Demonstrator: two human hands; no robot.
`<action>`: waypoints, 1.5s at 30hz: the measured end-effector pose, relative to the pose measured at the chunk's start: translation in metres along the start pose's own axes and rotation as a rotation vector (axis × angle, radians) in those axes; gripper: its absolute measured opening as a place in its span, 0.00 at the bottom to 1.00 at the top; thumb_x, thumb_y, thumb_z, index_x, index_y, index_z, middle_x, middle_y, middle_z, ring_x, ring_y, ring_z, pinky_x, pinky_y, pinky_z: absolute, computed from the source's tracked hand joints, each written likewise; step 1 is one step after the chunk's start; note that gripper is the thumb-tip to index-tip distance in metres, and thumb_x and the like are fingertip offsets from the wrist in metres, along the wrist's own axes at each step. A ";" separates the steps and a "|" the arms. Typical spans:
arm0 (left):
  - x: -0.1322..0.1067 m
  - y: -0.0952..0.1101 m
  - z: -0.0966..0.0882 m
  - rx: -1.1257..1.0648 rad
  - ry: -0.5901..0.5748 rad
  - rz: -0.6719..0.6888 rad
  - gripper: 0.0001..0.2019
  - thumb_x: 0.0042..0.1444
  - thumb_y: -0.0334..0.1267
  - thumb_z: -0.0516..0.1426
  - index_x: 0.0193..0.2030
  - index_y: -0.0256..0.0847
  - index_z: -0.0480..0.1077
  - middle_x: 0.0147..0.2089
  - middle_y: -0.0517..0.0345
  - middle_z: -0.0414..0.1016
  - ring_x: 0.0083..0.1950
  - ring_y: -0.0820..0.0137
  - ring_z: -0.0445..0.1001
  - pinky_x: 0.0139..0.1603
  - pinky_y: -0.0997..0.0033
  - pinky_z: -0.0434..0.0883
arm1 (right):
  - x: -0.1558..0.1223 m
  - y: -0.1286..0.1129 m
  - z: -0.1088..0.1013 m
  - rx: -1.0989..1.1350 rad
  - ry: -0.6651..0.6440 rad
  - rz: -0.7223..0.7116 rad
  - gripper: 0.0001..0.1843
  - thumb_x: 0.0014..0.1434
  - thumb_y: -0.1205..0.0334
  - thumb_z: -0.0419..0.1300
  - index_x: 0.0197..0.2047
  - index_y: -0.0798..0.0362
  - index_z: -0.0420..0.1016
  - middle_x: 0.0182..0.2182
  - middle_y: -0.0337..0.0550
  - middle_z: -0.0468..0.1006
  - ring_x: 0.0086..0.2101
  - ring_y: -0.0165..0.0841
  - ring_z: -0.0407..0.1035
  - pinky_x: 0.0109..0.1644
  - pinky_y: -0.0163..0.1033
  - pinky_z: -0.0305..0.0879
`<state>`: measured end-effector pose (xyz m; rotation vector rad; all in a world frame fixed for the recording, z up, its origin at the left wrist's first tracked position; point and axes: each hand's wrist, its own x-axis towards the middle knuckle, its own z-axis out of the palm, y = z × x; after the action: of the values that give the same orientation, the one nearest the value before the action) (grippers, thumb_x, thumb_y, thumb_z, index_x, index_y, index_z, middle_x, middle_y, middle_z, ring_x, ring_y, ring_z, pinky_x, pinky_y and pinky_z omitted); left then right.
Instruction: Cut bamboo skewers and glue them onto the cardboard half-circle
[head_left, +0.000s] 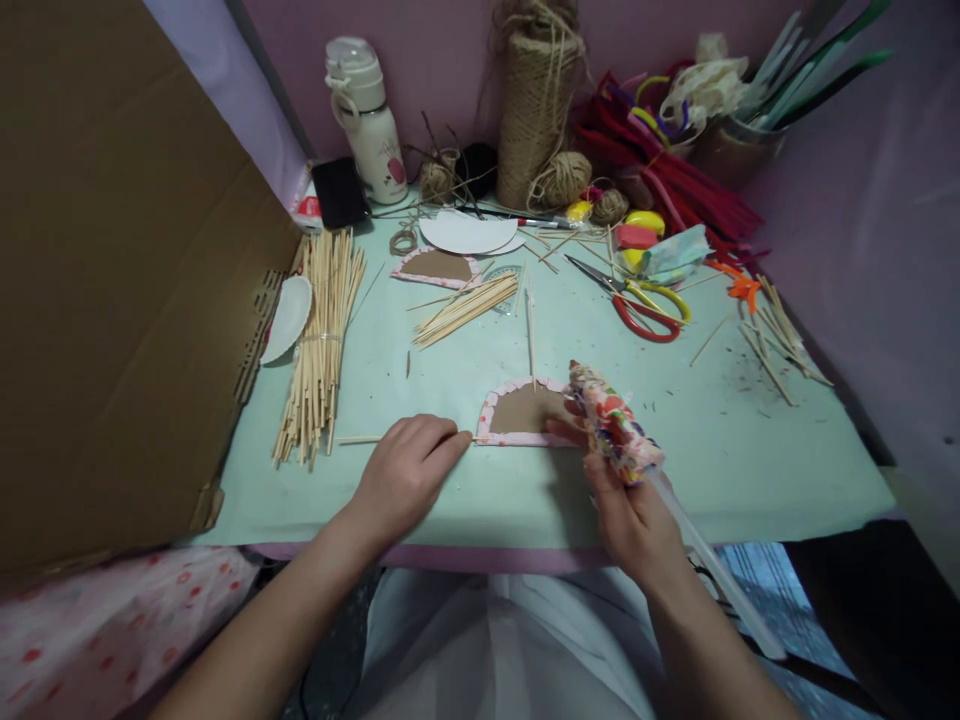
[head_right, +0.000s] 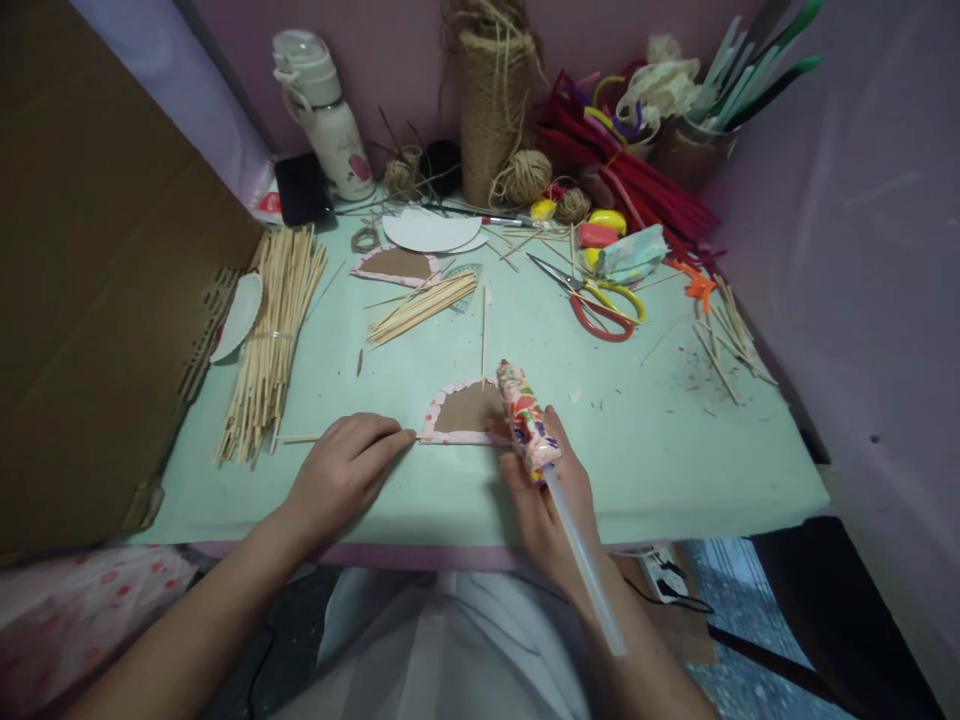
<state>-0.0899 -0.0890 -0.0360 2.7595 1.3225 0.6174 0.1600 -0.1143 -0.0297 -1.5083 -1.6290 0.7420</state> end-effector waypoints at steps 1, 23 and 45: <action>0.000 0.000 0.000 -0.002 0.013 0.001 0.12 0.64 0.30 0.49 0.49 0.38 0.71 0.41 0.50 0.76 0.42 0.65 0.71 0.41 0.64 0.66 | -0.001 0.001 -0.002 0.034 0.018 0.001 0.23 0.65 0.51 0.50 0.57 0.53 0.70 0.52 0.51 0.77 0.55 0.44 0.67 0.64 0.53 0.55; 0.074 -0.015 -0.067 0.115 0.066 -0.370 0.11 0.61 0.35 0.53 0.45 0.37 0.74 0.44 0.49 0.76 0.46 0.62 0.73 0.46 0.63 0.69 | 0.008 0.053 -0.043 0.218 0.374 0.262 0.28 0.62 0.41 0.50 0.52 0.54 0.73 0.44 0.53 0.79 0.51 0.46 0.69 0.53 0.53 0.63; 0.186 -0.084 -0.005 0.254 -0.349 -0.579 0.12 0.52 0.30 0.52 0.36 0.38 0.76 0.44 0.47 0.78 0.47 0.60 0.74 0.46 0.68 0.67 | 0.004 0.077 -0.039 0.213 0.296 0.164 0.23 0.62 0.45 0.51 0.44 0.53 0.78 0.51 0.51 0.76 0.55 0.46 0.64 0.63 0.58 0.51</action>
<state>-0.0494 0.1039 0.0162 2.2904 2.0672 -0.0654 0.2340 -0.1042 -0.0731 -1.5268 -1.1803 0.7170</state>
